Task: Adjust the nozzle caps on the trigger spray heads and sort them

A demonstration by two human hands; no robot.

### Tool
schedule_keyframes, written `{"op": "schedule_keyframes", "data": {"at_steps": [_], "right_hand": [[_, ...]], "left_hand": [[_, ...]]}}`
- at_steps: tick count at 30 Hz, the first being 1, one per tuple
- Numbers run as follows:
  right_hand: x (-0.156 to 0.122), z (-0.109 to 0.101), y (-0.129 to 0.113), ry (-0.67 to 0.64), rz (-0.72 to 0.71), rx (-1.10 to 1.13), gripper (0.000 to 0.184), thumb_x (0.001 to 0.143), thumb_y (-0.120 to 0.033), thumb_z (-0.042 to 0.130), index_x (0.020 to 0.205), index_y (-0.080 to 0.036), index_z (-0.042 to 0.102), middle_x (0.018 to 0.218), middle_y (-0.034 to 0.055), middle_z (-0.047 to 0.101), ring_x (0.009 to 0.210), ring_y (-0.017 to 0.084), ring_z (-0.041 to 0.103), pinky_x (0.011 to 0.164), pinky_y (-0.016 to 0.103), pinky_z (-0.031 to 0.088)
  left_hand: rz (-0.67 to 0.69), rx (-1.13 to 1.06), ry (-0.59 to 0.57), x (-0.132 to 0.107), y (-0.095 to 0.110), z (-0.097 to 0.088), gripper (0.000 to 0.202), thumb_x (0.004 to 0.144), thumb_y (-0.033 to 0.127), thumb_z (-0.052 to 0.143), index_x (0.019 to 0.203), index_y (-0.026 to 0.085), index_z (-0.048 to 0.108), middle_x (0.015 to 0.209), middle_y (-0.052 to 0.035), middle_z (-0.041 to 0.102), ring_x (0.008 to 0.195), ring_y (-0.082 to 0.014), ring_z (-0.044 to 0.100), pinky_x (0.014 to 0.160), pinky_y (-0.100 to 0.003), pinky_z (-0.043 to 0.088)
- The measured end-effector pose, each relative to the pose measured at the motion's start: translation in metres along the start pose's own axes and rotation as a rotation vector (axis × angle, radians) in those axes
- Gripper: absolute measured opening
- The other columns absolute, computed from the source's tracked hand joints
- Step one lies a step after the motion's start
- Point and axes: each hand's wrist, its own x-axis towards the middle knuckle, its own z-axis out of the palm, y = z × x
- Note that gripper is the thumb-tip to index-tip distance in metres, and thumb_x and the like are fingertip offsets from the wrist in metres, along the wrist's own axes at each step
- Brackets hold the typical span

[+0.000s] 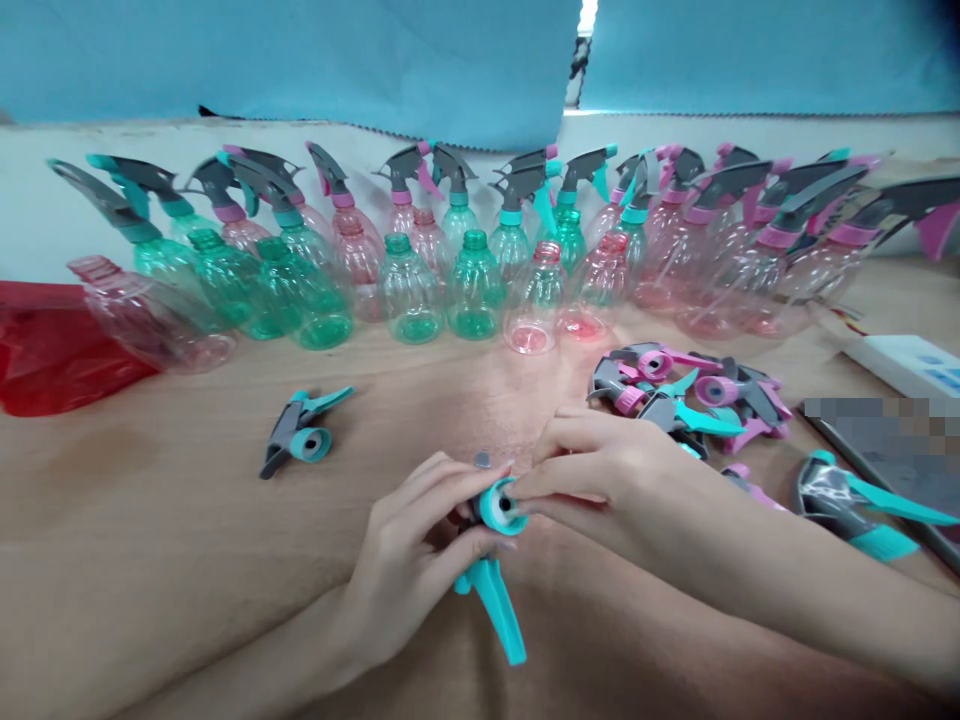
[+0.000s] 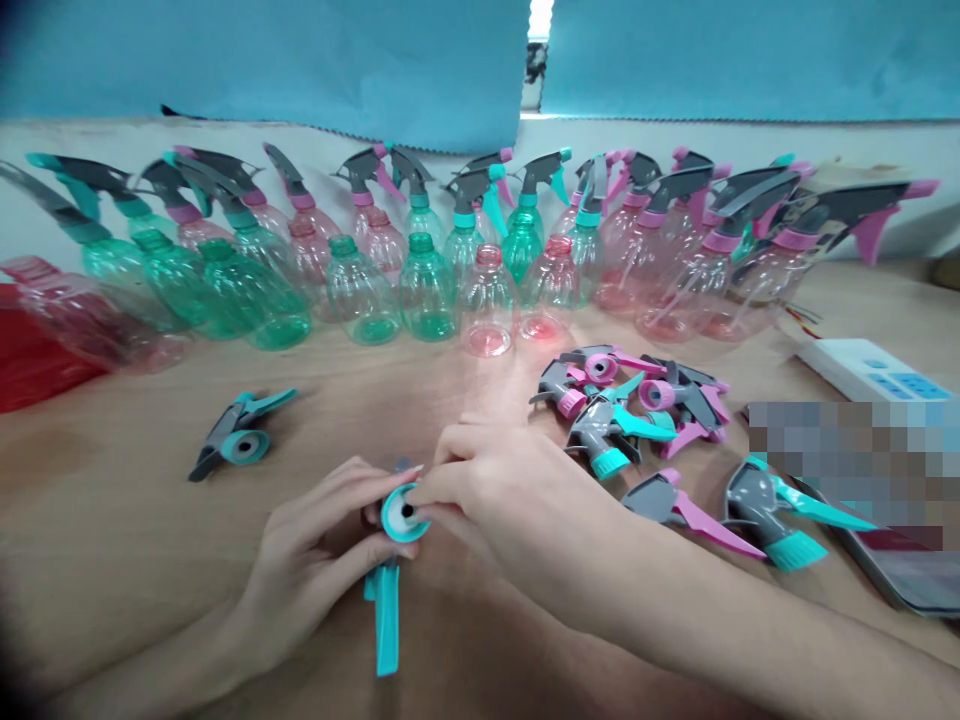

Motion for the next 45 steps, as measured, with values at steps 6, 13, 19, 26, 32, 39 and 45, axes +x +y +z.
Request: {"op": "schedule_keyframes", "data": {"at_steps": [6,13,19,26,32,39,45], "right_hand": [[0.0,0.0,-0.008,-0.051,0.002,0.004,0.017,0.089,-0.015,0.054,0.08,-0.017,0.068,0.08,0.0029,0.06,0.071,0.013,0.053,0.06,0.025,0.039],[-0.001,-0.001,-0.006,-0.038,0.017,-0.054,0.017,0.089,-0.017,0.054,0.087,-0.018,0.07,0.079,0.0024,0.063,0.075,0.015,0.054,0.063,0.026,0.04],[-0.003,0.0,-0.01,-0.077,0.046,-0.045,0.018,0.089,-0.015,0.054,0.085,-0.019,0.071,0.081,0.0036,0.065,0.078,0.016,0.058,0.068,0.028,0.043],[0.0,0.012,-0.001,0.019,0.042,0.067,0.014,0.087,-0.015,0.055,0.087,-0.016,0.07,0.08,0.0037,0.066,0.074,0.014,0.059,0.066,0.026,0.044],[0.003,0.013,0.001,0.051,0.114,0.007,0.01,0.086,-0.02,0.059,0.09,-0.018,0.068,0.076,0.0001,0.066,0.066,0.012,0.058,0.063,0.025,0.042],[-0.004,0.001,-0.018,0.014,-0.09,0.01,0.019,0.093,-0.023,0.048,0.096,-0.02,0.067,0.09,0.0019,0.07,0.082,0.014,0.063,0.071,0.027,0.045],[-0.008,0.003,-0.017,-0.018,-0.032,-0.034,0.017,0.092,-0.02,0.048,0.093,-0.022,0.065,0.086,0.0004,0.067,0.079,0.014,0.062,0.064,0.027,0.043]], "left_hand": [[0.067,0.015,-0.036,0.0,0.002,-0.001,0.036,0.084,0.017,0.065,0.118,0.024,0.059,0.086,-0.0029,0.059,0.075,-0.0147,0.05,0.059,-0.024,0.045],[0.041,0.033,-0.016,0.001,0.002,0.0,0.037,0.083,0.018,0.066,0.119,0.023,0.059,0.082,-0.0023,0.058,0.071,-0.0139,0.05,0.055,-0.022,0.044],[0.046,0.063,-0.024,0.001,0.004,-0.001,0.037,0.084,0.018,0.064,0.12,0.026,0.059,0.087,-0.0037,0.062,0.072,-0.0147,0.052,0.058,-0.024,0.046],[-0.112,0.015,0.044,0.003,0.0,0.001,0.035,0.078,0.021,0.071,0.113,0.024,0.065,0.076,-0.0005,0.056,0.066,-0.0134,0.051,0.054,-0.023,0.043],[-0.116,0.017,0.091,0.001,0.001,0.003,0.034,0.078,0.025,0.071,0.112,0.021,0.065,0.078,-0.0015,0.057,0.066,-0.0133,0.051,0.054,-0.023,0.044],[0.14,0.34,0.078,-0.012,0.018,-0.031,0.04,0.08,0.02,0.068,0.119,0.022,0.058,0.089,-0.0043,0.063,0.08,-0.0174,0.054,0.072,-0.031,0.047],[0.033,0.666,0.181,-0.036,0.006,-0.093,0.038,0.082,0.03,0.066,0.119,0.029,0.058,0.092,-0.0021,0.064,0.084,-0.0211,0.052,0.078,-0.037,0.044]]}}
